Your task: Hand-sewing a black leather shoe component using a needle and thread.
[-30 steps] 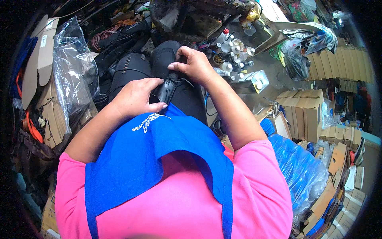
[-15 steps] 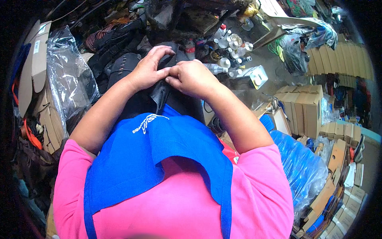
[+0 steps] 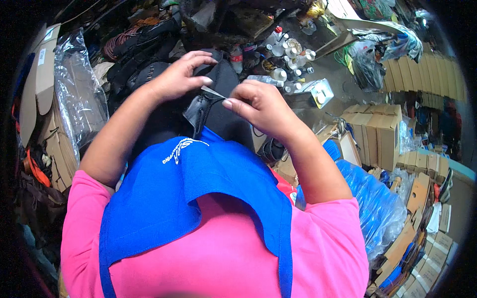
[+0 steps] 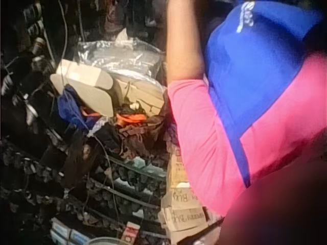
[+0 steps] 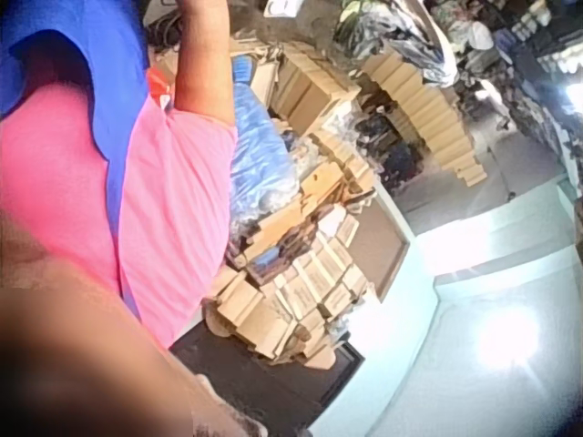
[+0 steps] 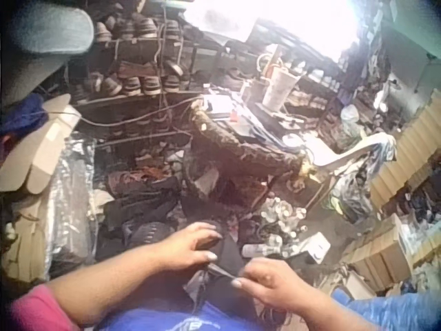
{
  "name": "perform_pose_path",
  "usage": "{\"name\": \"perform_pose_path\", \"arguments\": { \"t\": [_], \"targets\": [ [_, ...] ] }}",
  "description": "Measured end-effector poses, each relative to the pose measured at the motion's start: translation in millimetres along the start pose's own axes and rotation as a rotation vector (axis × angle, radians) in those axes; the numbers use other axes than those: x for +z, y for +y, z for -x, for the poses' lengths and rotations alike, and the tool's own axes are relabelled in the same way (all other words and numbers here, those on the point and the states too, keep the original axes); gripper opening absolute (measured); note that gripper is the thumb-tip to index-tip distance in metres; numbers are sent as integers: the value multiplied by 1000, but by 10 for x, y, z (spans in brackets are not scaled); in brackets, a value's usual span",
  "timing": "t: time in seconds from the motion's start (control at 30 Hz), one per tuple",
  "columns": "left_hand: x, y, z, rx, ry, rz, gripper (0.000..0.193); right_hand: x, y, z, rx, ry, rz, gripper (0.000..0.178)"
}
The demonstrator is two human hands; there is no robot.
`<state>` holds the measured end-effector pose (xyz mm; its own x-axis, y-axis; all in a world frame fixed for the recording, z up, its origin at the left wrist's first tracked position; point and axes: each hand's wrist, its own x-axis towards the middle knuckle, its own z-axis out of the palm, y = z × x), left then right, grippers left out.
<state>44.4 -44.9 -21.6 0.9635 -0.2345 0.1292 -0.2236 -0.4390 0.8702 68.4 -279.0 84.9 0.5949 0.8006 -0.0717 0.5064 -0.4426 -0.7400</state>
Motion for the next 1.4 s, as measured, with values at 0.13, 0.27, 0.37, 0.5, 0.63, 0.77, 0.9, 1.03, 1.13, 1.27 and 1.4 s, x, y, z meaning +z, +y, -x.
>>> {"name": "perform_pose_path", "arguments": {
  "t": [0.13,0.27,0.37,0.5,0.63,0.77,0.9,1.03,1.13,1.27,1.4],
  "targets": [
    [-311,163,-174,56,-141,-165,41,114,124,-85,-10,27,124,15],
    [-412,202,-279,1,-238,-221,36,139,111,-158,-29,-26,280,24],
    [-438,190,-277,45,-241,-116,28,133,63,-196,10,-50,320,25],
    [-450,245,-293,-12,-269,-249,22,126,45,-238,53,-69,337,23],
    [-464,255,-319,19,-317,-206,22,127,-51,-270,54,-64,376,23],
    [-477,215,-326,-35,-411,-35,22,173,-61,-266,37,-45,378,23],
    [-483,190,-295,-75,-452,53,22,222,64,-244,32,-3,281,23],
    [-476,222,-282,-28,-429,-16,23,198,19,-287,0,-30,342,23],
    [-506,274,-248,-31,-442,-51,25,200,-24,-275,22,-45,389,23],
    [-500,229,-228,-2,-432,-59,26,302,81,-191,-22,33,321,23],
    [-489,234,-237,-9,-419,-43,25,244,31,-243,-58,-4,406,23]
  ]
}}
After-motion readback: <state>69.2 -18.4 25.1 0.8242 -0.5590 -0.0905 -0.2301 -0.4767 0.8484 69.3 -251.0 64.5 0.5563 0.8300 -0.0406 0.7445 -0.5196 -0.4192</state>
